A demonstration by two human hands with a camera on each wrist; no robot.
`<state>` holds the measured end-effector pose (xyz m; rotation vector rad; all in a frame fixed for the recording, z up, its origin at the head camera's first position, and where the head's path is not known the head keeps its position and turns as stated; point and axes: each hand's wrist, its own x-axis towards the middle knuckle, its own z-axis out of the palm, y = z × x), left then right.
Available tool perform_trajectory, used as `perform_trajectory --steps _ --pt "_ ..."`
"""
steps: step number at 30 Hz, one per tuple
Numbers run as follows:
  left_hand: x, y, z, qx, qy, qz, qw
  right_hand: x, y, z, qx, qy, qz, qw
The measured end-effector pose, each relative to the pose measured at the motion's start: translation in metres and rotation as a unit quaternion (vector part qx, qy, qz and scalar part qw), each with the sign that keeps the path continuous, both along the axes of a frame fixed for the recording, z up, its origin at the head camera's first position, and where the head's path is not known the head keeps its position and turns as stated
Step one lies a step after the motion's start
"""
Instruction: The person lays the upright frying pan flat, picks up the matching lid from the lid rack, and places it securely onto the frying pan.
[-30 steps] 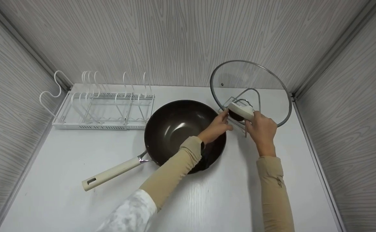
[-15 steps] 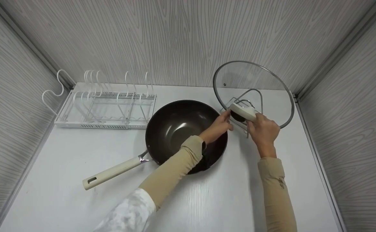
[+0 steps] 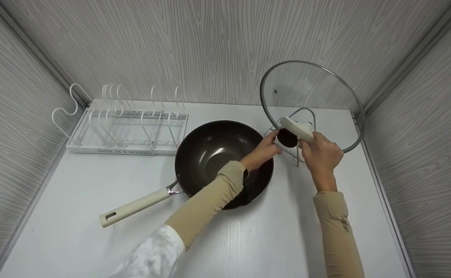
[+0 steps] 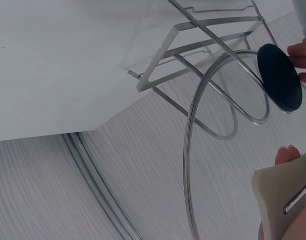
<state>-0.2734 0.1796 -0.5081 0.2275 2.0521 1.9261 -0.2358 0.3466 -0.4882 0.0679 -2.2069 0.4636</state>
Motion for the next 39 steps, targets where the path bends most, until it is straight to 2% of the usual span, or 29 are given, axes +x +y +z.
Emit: perform_trajectory --steps 2,5,8,10,16,21,27,30,34,37,39 --pt "0.0 0.0 0.003 -0.025 0.02 0.008 0.9995 0.004 -0.001 0.004 -0.011 -0.001 -0.006 1.0" --pt "0.0 0.0 0.006 -0.039 0.036 0.03 0.9982 0.009 -0.002 0.01 -0.018 0.005 -0.003 1.0" --pt "0.0 -0.002 0.01 -0.037 0.045 0.049 0.9971 0.013 -0.005 0.018 -0.044 0.035 0.001 0.998" --pt "0.002 -0.005 0.012 -0.041 0.051 0.046 0.9968 0.017 -0.007 0.023 -0.063 0.054 0.006 0.997" --pt "0.015 -0.021 0.02 -0.078 0.094 -0.029 0.9921 0.034 -0.012 0.047 -0.112 0.08 0.019 0.99" --pt "0.026 -0.036 0.027 -0.108 0.145 -0.058 0.9818 0.047 -0.017 0.068 -0.139 0.096 0.017 0.986" --pt "0.043 -0.051 0.024 -0.148 0.153 -0.098 0.9721 0.063 -0.025 0.082 -0.162 0.106 0.032 0.981" --pt "0.053 -0.06 0.025 -0.131 0.141 -0.094 0.9768 0.07 -0.029 0.087 -0.173 0.108 0.042 0.978" --pt "0.066 -0.074 0.026 -0.064 0.102 -0.054 0.9913 0.083 -0.04 0.095 -0.192 0.112 0.064 0.973" --pt "0.075 -0.087 0.026 -0.037 0.093 -0.028 0.9946 0.096 -0.05 0.098 -0.206 0.112 0.092 0.968" --pt "0.08 -0.097 0.025 -0.038 0.096 -0.018 0.9944 0.103 -0.056 0.098 -0.21 0.108 0.105 0.966"
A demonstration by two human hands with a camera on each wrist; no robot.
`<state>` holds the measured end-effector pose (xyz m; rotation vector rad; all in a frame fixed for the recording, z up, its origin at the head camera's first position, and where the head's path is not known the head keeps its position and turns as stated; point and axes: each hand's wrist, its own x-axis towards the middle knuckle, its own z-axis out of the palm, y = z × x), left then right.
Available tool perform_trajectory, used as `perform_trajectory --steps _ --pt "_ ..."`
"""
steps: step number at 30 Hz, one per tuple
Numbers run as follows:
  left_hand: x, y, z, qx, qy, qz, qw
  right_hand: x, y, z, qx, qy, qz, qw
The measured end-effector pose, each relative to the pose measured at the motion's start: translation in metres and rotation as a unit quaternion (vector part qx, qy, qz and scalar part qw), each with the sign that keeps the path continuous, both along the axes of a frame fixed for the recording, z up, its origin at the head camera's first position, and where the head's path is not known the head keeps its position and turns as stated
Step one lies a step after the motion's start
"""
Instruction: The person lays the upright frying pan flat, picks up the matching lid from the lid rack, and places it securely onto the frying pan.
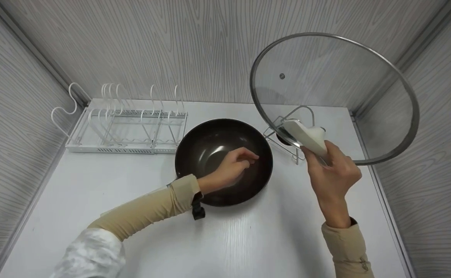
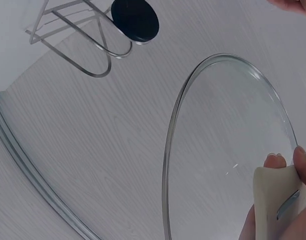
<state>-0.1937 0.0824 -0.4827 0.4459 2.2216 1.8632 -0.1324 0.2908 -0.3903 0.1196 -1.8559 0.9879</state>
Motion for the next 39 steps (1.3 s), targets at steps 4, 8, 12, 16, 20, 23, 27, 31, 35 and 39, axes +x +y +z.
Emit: perform_trajectory --steps 4,8,12,16,20,23,27,31,35,39 --pt "0.01 -0.022 0.0 -0.013 0.02 -0.001 0.9997 0.011 -0.006 -0.006 -0.006 -0.006 0.033 0.999" --pt "0.021 -0.045 -0.002 -0.023 0.031 0.004 0.9992 0.019 -0.014 -0.008 -0.013 0.004 0.072 0.997" --pt "0.032 -0.065 -0.005 -0.011 0.024 0.02 0.9994 0.029 -0.026 -0.007 -0.017 0.008 0.106 0.994" --pt "0.045 -0.082 -0.009 0.008 0.024 0.027 0.9993 0.04 -0.035 -0.007 -0.012 -0.009 0.119 0.993" --pt "0.059 -0.1 -0.014 0.005 0.047 0.03 0.9985 0.048 -0.042 -0.009 -0.009 -0.017 0.131 0.991" --pt "0.07 -0.115 -0.017 -0.016 0.074 0.022 0.9969 0.052 -0.044 -0.012 -0.008 -0.021 0.145 0.989" --pt "0.078 -0.138 -0.022 -0.088 0.173 0.027 0.9807 0.056 -0.045 -0.018 -0.009 -0.036 0.172 0.984" --pt "0.081 -0.162 -0.034 -0.188 0.324 0.072 0.9243 0.062 -0.048 -0.022 -0.007 -0.05 0.197 0.979" --pt "0.087 -0.188 -0.045 -0.29 0.439 0.115 0.8424 0.069 -0.054 -0.02 -0.005 -0.058 0.216 0.975" --pt "0.094 -0.211 -0.052 -0.373 0.471 0.136 0.7876 0.073 -0.059 -0.017 0.003 -0.069 0.223 0.972"
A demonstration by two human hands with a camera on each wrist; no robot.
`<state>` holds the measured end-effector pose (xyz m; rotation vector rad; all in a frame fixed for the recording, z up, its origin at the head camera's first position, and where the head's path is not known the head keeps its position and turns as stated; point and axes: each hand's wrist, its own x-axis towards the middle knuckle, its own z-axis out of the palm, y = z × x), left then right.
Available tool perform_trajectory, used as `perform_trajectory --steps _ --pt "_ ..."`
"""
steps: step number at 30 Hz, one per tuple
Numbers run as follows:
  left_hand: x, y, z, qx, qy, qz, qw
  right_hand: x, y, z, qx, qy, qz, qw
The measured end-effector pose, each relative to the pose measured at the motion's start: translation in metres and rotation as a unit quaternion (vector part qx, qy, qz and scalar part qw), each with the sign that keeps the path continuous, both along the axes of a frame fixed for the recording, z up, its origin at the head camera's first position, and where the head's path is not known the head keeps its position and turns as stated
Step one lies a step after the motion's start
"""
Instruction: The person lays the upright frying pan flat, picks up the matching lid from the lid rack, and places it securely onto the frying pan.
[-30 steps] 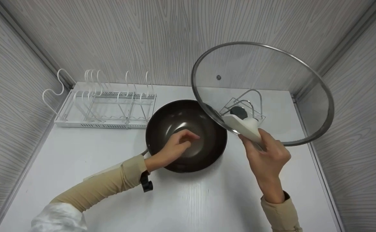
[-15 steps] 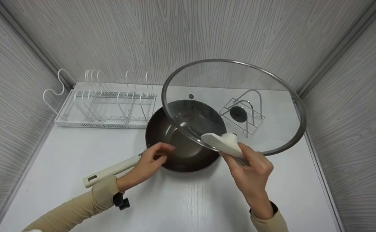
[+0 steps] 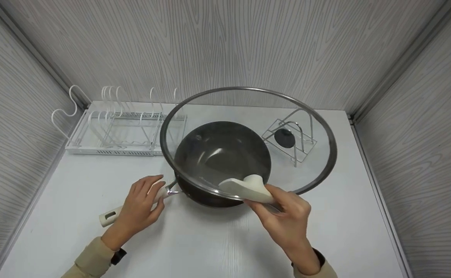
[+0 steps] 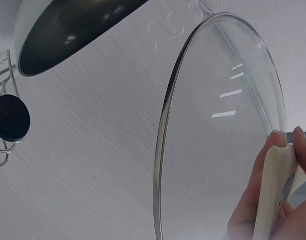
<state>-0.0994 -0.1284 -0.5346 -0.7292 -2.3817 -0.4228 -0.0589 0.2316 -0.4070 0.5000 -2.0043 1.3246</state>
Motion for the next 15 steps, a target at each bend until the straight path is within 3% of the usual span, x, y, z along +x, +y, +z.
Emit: perform_trajectory --steps 9,15 --pt "0.014 -0.031 -0.008 -0.071 -0.032 0.106 0.9913 -0.003 -0.008 0.0 0.019 -0.048 0.038 0.998" --pt "0.02 -0.036 -0.008 -0.075 -0.063 0.123 0.9875 -0.009 -0.012 0.003 0.032 -0.086 0.067 0.994"
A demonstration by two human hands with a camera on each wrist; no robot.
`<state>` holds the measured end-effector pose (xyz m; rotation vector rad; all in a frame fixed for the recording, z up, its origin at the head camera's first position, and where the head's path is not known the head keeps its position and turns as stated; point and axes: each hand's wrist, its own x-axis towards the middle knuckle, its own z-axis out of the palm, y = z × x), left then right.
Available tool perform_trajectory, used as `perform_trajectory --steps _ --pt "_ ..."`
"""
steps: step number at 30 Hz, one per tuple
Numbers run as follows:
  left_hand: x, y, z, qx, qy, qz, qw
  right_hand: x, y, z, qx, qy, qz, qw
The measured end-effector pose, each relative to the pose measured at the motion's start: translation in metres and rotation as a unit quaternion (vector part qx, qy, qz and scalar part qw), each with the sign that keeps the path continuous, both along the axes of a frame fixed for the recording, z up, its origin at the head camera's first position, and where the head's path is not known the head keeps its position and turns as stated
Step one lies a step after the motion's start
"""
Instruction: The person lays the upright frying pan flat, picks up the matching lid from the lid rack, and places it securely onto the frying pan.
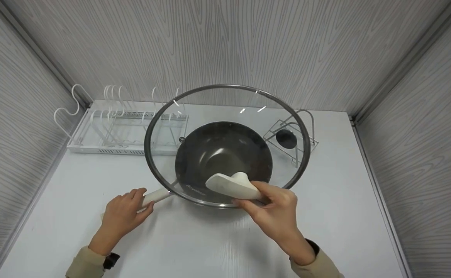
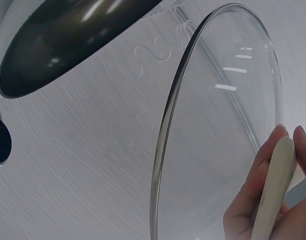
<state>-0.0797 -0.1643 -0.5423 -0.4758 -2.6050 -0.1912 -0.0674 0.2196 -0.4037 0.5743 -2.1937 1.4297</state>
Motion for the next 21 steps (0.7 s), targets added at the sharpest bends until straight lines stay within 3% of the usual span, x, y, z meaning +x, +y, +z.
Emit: perform_trajectory --steps 6,11,18,21 --pt "0.0 -0.001 0.001 0.002 -0.043 -0.008 0.999 -0.011 -0.003 -0.002 -0.003 -0.037 0.02 0.999" --pt "-0.003 -0.004 0.0 -0.005 -0.052 -0.013 0.9985 -0.017 -0.004 -0.001 -0.003 -0.098 -0.006 0.995" --pt "-0.008 -0.007 0.001 -0.001 -0.056 -0.02 0.9983 -0.03 -0.002 0.004 -0.011 -0.216 -0.019 0.976" --pt "-0.01 -0.008 0.002 -0.005 -0.052 -0.022 0.9984 -0.037 0.0 0.006 -0.008 -0.243 -0.015 0.97"
